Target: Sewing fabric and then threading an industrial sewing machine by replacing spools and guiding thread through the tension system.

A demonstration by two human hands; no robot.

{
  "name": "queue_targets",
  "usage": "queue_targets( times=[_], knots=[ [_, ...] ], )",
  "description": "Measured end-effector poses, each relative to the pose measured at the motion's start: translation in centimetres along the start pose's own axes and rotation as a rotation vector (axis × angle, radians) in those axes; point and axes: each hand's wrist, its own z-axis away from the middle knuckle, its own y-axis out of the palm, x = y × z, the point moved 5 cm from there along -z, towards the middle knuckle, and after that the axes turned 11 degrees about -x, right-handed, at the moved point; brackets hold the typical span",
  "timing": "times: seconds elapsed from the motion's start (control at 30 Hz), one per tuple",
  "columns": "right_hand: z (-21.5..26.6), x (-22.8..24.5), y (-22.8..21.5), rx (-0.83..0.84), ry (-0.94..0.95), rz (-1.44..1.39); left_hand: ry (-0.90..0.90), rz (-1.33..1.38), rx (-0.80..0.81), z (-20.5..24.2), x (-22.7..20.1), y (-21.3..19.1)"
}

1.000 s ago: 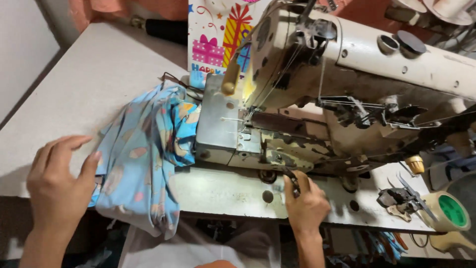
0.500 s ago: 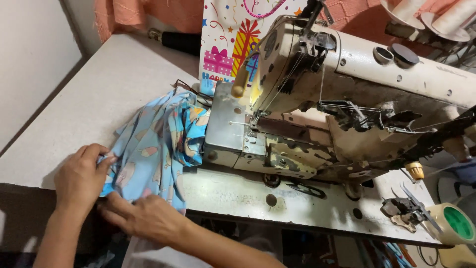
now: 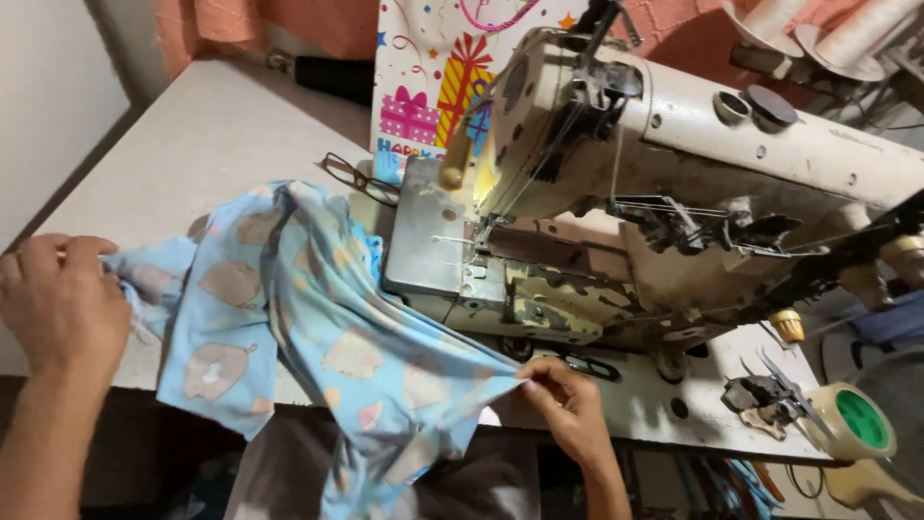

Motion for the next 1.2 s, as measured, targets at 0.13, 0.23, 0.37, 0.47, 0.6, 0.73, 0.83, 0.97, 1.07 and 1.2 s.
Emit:
queue_targets(
  times=[0.13, 0.23, 0.37, 0.47, 0.6, 0.73, 0.83, 0.97, 1.07, 1.2],
  knots=[
    [0.3, 0.1, 2.0, -0.016, 0.117, -0.4, -0.054, 0.617, -0.12, -4.1, -10.8, -13.3],
    [0.4, 2.1, 4.8, 0.003, 0.124, -0.241, 0.169, 1.219, 0.017, -2.1, -19.7, -19.4],
    [1.4, 5.1, 7.4, 0.126, -0.327, 0.169, 0.534, 1.379, 0.335, 2.3, -26.6, -19.6],
    [2.3, 6.1, 6.9, 0.054, -0.261, 0.19, 0.425, 1.322, 0.663, 1.8, -26.1, -16.6],
    [2.7, 5.7, 5.1, 0.033, -0.258, 0.147, 0.618, 1.264, 0.609, 1.4, -26.3, -16.3],
    [2.3, 6.6, 4.2, 0.057, -0.227, -0.108, 0.541, 1.282, 0.386, -1.1, -26.8, -18.6],
    [2.8, 6.6, 5.5, 0.171, -0.064, -0.279, 0.514, 1.328, 0.234, -4.5, -26.3, -21.4],
    [2.1, 4.6, 3.9, -0.011, -0.003, -0.231, 0.416, 1.229, 0.105, -7.4, -23.8, -21.8],
    [1.3, 2.7, 0.6, -0.224, 0.041, -0.164, 0.375, 0.88, 0.017, -6.2, -22.4, -20.3],
    [1.2, 0.6, -1.4, -0.309, 0.075, -0.059, 0.461, 0.872, -0.004, -1.1, -26.1, -19.2]
  ],
)
